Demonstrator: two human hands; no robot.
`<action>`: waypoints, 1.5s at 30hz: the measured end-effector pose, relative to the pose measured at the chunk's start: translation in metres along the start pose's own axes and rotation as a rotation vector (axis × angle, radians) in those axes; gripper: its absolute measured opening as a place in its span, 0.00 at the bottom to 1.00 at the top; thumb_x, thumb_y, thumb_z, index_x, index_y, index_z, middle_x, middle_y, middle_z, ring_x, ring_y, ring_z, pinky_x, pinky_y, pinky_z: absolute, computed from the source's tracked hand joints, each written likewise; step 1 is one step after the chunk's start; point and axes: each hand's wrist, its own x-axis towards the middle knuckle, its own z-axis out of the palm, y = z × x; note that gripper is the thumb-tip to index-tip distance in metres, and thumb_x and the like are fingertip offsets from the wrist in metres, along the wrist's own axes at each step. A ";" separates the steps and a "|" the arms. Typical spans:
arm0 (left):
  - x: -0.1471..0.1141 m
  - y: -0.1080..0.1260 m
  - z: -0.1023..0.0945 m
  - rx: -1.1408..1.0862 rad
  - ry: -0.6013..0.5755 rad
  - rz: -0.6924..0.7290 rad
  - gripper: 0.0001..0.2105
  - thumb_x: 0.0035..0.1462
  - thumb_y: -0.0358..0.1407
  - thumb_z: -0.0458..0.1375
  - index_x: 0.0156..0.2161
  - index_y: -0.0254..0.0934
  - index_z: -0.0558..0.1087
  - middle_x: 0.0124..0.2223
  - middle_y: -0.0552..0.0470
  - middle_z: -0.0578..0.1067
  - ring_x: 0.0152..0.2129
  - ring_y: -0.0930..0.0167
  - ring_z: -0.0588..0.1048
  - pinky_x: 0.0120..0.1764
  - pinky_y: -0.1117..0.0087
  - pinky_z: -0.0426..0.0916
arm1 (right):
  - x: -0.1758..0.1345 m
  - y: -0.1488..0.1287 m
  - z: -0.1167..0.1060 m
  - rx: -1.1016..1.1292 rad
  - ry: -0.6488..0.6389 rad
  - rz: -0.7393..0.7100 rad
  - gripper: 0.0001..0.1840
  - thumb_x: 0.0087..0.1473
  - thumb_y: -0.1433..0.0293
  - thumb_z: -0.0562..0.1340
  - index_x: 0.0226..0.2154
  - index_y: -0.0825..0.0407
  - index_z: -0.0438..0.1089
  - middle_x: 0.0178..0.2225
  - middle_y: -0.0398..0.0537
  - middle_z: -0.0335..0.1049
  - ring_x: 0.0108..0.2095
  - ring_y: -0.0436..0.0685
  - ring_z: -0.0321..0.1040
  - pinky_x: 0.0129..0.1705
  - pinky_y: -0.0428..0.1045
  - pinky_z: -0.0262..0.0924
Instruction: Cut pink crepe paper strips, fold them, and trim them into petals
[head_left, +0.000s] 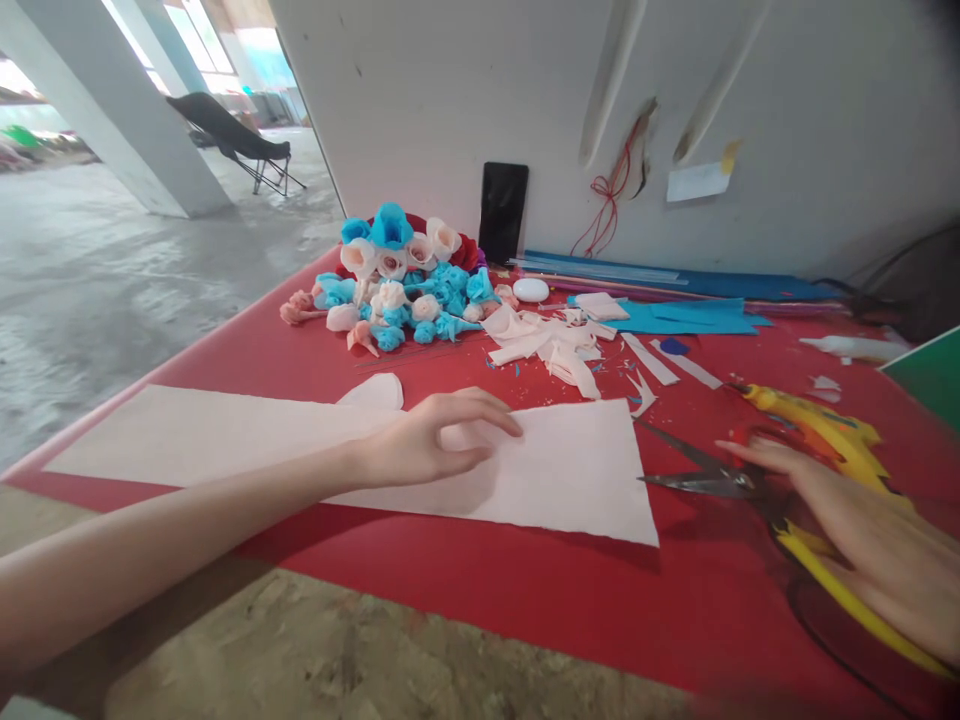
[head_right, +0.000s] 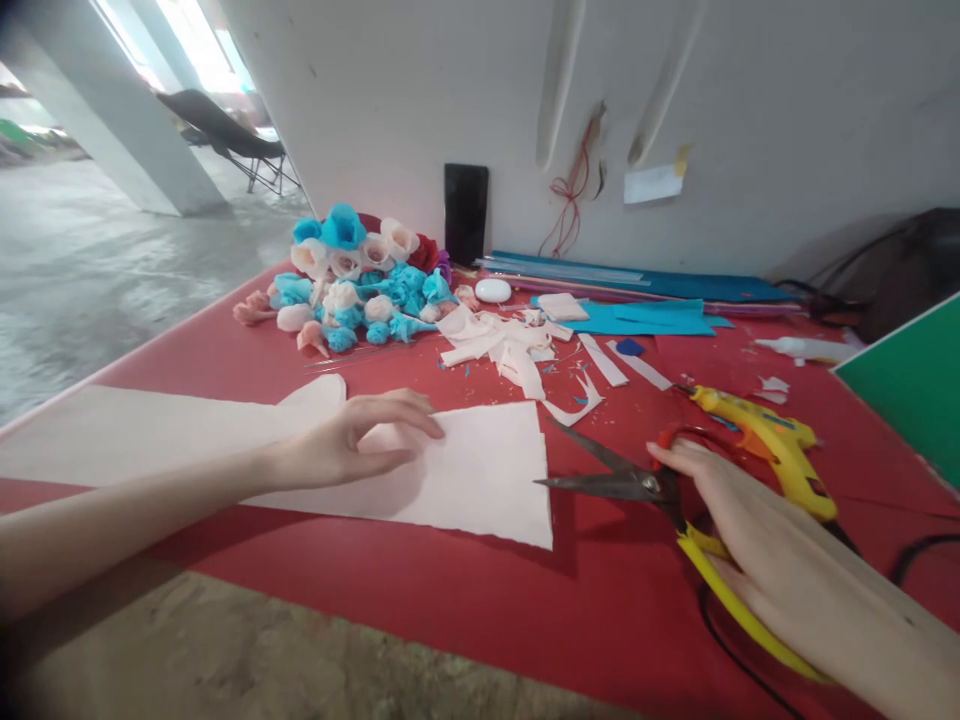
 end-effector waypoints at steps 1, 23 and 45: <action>0.000 0.000 -0.002 -0.027 0.028 -0.037 0.11 0.53 0.24 0.54 0.42 0.35 0.71 0.44 0.49 0.74 0.42 0.72 0.71 0.46 0.72 0.65 | -0.001 0.001 0.001 -0.032 -0.010 -0.070 0.25 0.50 0.65 0.51 0.52 0.50 0.55 0.49 0.54 0.66 0.48 0.62 0.67 0.42 0.54 0.66; -0.001 -0.009 0.002 -0.060 -0.161 0.093 0.13 0.55 0.22 0.48 0.43 0.30 0.71 0.42 0.42 0.75 0.40 0.69 0.72 0.44 0.70 0.68 | 0.026 -0.101 -0.012 -0.138 0.220 -0.427 0.20 0.39 0.81 0.49 0.37 0.56 0.65 0.33 0.52 0.75 0.35 0.58 0.69 0.42 0.51 0.56; 0.001 -0.010 0.010 0.017 -0.193 0.021 0.12 0.60 0.26 0.48 0.43 0.29 0.72 0.45 0.42 0.75 0.42 0.70 0.71 0.47 0.72 0.64 | 0.050 -0.126 -0.006 -0.022 0.118 -0.538 0.23 0.43 0.81 0.49 0.41 0.61 0.69 0.35 0.53 0.75 0.36 0.58 0.69 0.39 0.52 0.63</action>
